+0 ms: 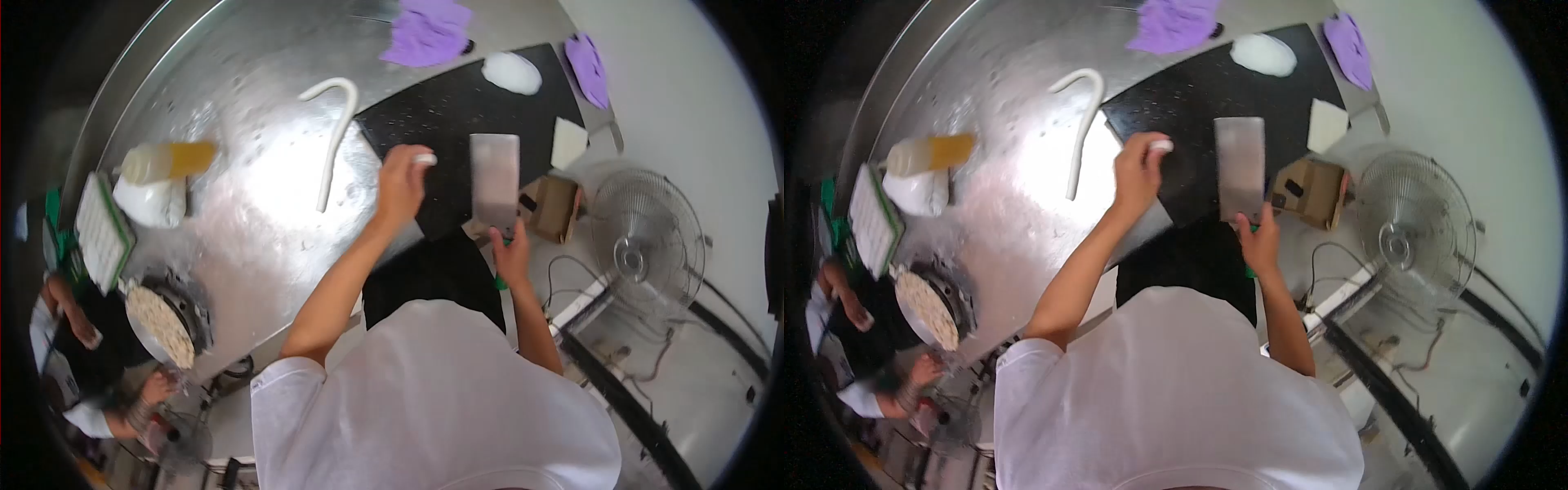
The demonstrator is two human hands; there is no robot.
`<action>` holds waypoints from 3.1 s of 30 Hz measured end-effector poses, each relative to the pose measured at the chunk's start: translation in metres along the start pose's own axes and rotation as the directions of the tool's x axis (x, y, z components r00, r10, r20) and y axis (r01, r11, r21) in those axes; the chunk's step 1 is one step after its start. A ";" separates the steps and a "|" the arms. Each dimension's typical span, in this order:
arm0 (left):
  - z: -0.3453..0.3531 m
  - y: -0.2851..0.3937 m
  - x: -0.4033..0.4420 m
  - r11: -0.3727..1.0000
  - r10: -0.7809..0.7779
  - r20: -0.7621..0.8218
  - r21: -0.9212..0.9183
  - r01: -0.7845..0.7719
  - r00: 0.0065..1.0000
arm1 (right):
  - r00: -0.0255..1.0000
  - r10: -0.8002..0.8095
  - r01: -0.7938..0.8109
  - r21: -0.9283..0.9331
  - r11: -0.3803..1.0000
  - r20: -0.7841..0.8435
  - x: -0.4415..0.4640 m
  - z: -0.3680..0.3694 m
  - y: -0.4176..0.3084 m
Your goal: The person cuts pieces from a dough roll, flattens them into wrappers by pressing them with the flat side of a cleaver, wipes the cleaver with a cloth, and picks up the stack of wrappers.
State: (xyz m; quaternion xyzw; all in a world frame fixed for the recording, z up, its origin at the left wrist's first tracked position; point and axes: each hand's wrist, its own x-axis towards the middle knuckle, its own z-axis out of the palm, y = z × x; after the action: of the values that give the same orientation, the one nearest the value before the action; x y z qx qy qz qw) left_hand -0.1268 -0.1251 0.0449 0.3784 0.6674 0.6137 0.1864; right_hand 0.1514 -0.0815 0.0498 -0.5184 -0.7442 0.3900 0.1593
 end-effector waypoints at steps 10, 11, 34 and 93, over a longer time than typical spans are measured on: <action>0.127 0.005 0.028 0.584 -0.411 0.697 0.697 -0.417 0.588 | 0.827 0.495 -0.342 0.460 0.819 -0.266 -0.023 -0.054 0.035; 0.133 0.008 0.027 0.570 -0.431 0.699 0.701 -0.428 0.571 | 0.845 0.472 -0.338 0.432 0.836 -0.252 -0.022 -0.058 0.038; 0.190 -0.001 0.019 0.641 -0.281 0.800 0.568 -0.516 0.531 | 0.882 0.464 -0.439 0.218 0.872 -0.082 0.211 -0.154 0.176; 0.183 -0.022 0.045 0.474 -0.080 0.987 0.158 -0.866 0.137 | 0.941 0.331 -0.331 -0.004 0.944 0.078 0.018 0.036 0.039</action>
State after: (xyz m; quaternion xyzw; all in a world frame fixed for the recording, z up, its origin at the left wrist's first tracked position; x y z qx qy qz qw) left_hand -0.0309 0.0325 0.0014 0.8784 0.4482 -0.0450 0.1598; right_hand 0.1461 -0.0740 -0.0060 -0.6198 -0.6504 0.4343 0.0649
